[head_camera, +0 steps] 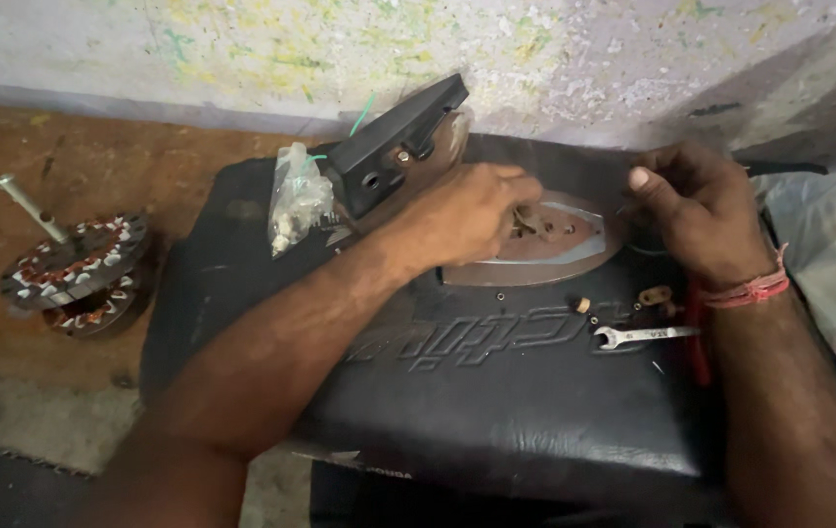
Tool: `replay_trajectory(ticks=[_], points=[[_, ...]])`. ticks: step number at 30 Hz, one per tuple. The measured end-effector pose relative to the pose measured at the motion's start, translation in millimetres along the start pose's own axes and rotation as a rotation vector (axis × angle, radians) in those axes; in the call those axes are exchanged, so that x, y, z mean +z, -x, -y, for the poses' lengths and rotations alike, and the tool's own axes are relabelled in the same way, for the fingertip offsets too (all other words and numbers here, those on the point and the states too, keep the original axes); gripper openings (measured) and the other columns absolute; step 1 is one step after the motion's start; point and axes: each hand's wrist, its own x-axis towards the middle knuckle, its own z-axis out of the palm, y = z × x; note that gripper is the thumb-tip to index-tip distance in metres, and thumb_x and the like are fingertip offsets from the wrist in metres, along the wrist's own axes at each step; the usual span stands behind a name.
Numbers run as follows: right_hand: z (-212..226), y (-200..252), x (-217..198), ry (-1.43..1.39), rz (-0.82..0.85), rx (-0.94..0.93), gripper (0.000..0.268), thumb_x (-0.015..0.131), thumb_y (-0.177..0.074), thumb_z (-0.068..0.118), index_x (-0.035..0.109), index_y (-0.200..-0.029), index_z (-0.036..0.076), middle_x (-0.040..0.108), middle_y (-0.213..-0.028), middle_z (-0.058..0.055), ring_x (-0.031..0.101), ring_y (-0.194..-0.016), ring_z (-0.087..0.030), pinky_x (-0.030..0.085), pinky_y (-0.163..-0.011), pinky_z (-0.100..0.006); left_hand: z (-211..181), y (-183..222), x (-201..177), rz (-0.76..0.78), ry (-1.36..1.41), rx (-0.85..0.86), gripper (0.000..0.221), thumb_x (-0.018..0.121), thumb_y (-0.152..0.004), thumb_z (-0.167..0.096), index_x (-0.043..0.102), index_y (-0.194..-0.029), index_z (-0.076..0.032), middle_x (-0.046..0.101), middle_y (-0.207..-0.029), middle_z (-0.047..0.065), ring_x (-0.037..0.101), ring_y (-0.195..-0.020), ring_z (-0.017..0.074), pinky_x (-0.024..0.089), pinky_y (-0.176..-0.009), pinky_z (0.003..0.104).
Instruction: The person disassembles an electric iron by removing screws and separating the metal soleplate from the plastic housing. They then use a small piece of cloth to wipe the surface of the soleplate before reassembling the iron.
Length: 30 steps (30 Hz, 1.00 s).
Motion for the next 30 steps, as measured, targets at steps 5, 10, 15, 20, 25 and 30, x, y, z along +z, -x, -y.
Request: replay_trajectory(ticks=[5,10,15,20,25,30], points=[[15.0,8.6,13.6,0.155,0.022,-0.146,0.018,0.073,-0.102,0.009,0.066,-0.114,-0.003,0.069,-0.101,-0.005,0.062,-0.092,-0.012,0.051,-0.082,-0.027,-1.7,-5.8,4.9,-0.014,-0.096,0.041,0.031,0.061,-0.078,0.009,0.076,-0.101,-0.006,0.069,-0.108,0.012,0.067,-0.103,0.0311,0.056,-0.090,0.040],[31.3,17.2,29.6,0.042,0.189,-0.238,0.031,0.071,-0.097,0.007,0.063,-0.125,-0.002,0.070,-0.109,-0.005,0.065,-0.100,-0.012,0.054,-0.087,-0.027,-11.5,-3.2,2.6,-0.235,-0.029,0.238,0.020,0.069,-0.087,0.002,0.076,-0.103,-0.008,0.068,-0.111,0.006,0.069,-0.106,0.0258,0.059,-0.091,0.037],[28.6,13.7,36.2,-0.232,0.313,-0.112,0.029,0.074,-0.089,-0.002,0.067,-0.117,0.001,0.074,-0.105,-0.007,0.071,-0.096,-0.014,0.059,-0.084,-0.029,-16.3,-1.7,6.1,-0.160,0.015,0.238,0.016,0.071,-0.090,0.000,0.075,-0.104,-0.008,0.071,-0.107,0.003,0.072,-0.103,0.0200,0.063,-0.090,0.032],[14.6,11.7,27.1,-0.286,0.381,-0.233,0.025,0.071,-0.093,-0.006,0.068,-0.117,0.001,0.075,-0.108,-0.009,0.072,-0.098,-0.015,0.060,-0.086,-0.029,-11.3,-3.8,5.7,-0.071,0.040,0.111,0.036,0.075,-0.093,-0.012,0.067,-0.128,-0.012,0.072,-0.124,0.007,0.070,-0.113,0.0235,0.059,-0.100,0.036],[15.4,8.9,20.0,-0.109,0.109,-0.111,0.006,0.067,-0.102,-0.004,0.067,-0.108,-0.001,0.074,-0.103,-0.010,0.071,-0.095,-0.014,0.058,-0.086,-0.028,0.6,4.4,-26.0,0.035,-0.114,-0.036,0.057,0.084,-0.085,-0.025,0.062,-0.134,-0.007,0.064,-0.137,0.014,0.060,-0.128,0.0304,0.041,-0.113,0.047],[23.0,-3.5,27.8,0.016,0.142,-0.066,0.018,0.074,-0.093,0.004,0.069,-0.110,0.002,0.074,-0.098,-0.007,0.068,-0.083,-0.013,0.053,-0.070,-0.028,-7.9,7.9,-29.7,0.293,-0.100,-0.269,0.077,0.089,-0.072,-0.037,0.058,-0.135,-0.004,0.060,-0.135,0.014,0.053,-0.129,0.0303,0.041,-0.112,0.045]])
